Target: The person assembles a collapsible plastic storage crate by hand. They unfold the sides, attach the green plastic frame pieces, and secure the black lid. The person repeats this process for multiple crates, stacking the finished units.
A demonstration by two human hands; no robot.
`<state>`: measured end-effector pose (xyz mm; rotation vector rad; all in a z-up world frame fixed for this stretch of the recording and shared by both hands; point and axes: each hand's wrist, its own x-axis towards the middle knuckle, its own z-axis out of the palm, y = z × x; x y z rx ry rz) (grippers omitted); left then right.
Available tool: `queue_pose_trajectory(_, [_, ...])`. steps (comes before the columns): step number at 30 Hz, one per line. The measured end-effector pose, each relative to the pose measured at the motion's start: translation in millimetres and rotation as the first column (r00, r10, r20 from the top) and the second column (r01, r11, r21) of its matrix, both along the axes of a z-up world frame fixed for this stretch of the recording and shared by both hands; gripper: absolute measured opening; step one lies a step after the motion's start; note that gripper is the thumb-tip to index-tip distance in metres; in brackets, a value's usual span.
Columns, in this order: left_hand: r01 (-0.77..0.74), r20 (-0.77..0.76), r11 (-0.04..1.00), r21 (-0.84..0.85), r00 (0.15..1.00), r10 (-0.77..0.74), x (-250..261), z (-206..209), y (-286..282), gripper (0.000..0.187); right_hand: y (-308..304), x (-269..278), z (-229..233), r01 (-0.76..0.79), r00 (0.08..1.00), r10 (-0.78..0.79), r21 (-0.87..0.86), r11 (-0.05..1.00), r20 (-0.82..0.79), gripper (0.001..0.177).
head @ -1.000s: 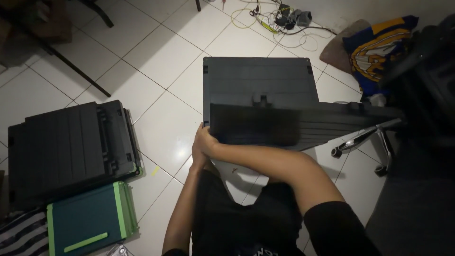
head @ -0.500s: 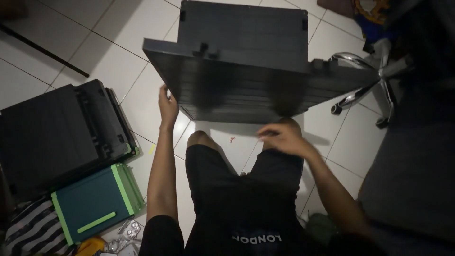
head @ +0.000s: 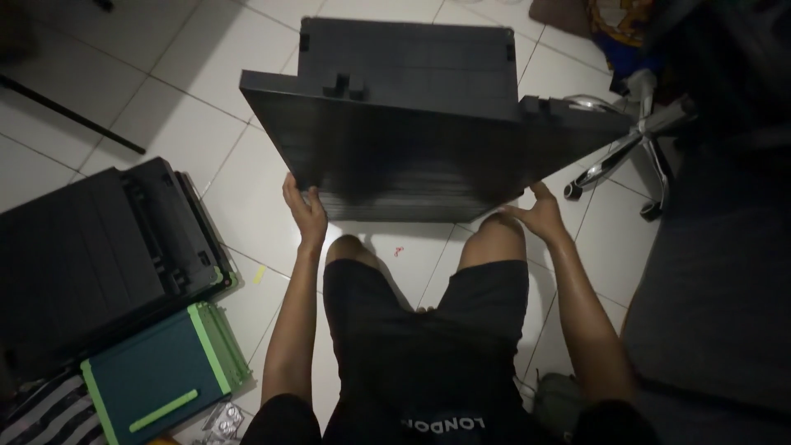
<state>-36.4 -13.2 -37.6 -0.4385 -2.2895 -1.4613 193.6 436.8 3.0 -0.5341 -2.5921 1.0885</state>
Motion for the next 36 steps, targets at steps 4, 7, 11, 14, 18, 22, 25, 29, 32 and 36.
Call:
queue_pose_trajectory(4, [0.039,0.11,0.998,-0.054,0.993,-0.032,-19.2,10.5,-15.3,0.045,-12.0,-18.3,10.2,-0.02,0.996,0.009,-0.131,0.991,-0.084,0.079])
queue_pose_trajectory(7, [-0.027,0.116,0.999,-0.024,0.993,0.03,-48.1,5.1,-23.1,0.046,-27.8,-26.7,20.5,-0.001,0.982,0.024,-0.12,0.993,0.188,0.056])
queue_pose_trajectory(11, [-0.256,0.098,0.955,0.147,0.965,0.244,-83.8,-13.8,-15.8,0.052,-71.6,-33.6,21.8,-0.146,0.981,0.149,-0.037,0.989,0.127,0.068])
queue_pose_trajectory(14, [-0.3,0.062,0.913,0.277,0.954,0.295,-38.8,-47.3,25.4,0.075,-96.6,-32.0,32.2,-0.292,0.94,0.26,0.13,0.948,0.22,0.075])
queue_pose_trajectory(18, [0.257,0.1,0.946,0.199,0.955,-0.281,136.7,-48.6,94.5,0.113,-129.4,-10.4,62.5,-0.471,0.882,0.421,0.407,0.783,0.211,0.082])
queue_pose_trajectory(22, [0.364,0.156,0.924,0.117,0.912,-0.379,200.8,-10.8,113.4,0.147,-162.9,-5.2,53.9,-0.571,0.808,0.529,0.12,0.812,0.26,0.058])
queue_pose_trajectory(25, [0.236,0.206,0.963,0.132,0.944,-0.259,205.8,-1.8,121.4,0.15,-169.4,-7.4,53.4,-0.654,0.745,0.659,0.3,0.695,0.099,0.067])
queue_pose_trajectory(29, [0.183,0.289,0.977,0.107,0.935,-0.207,205.3,-7.1,129.4,0.147,-169.2,-14.7,79.9,-0.604,0.764,0.625,0.517,0.607,0.159,0.095])
queue_pose_trajectory(32, [0.168,0.328,0.98,0.11,0.924,-0.196,208.3,-6.9,129.0,0.144,-164.0,-24.9,82.6,-0.671,0.699,0.66,0.571,0.473,0.274,0.095])
queue_pose_trajectory(36, [0.133,0.352,0.981,0.144,0.919,-0.177,205.3,7.7,130.6,0.144,-152.8,-48.1,45.7,-0.793,0.576,0.722,0.475,0.381,0.383,0.079])
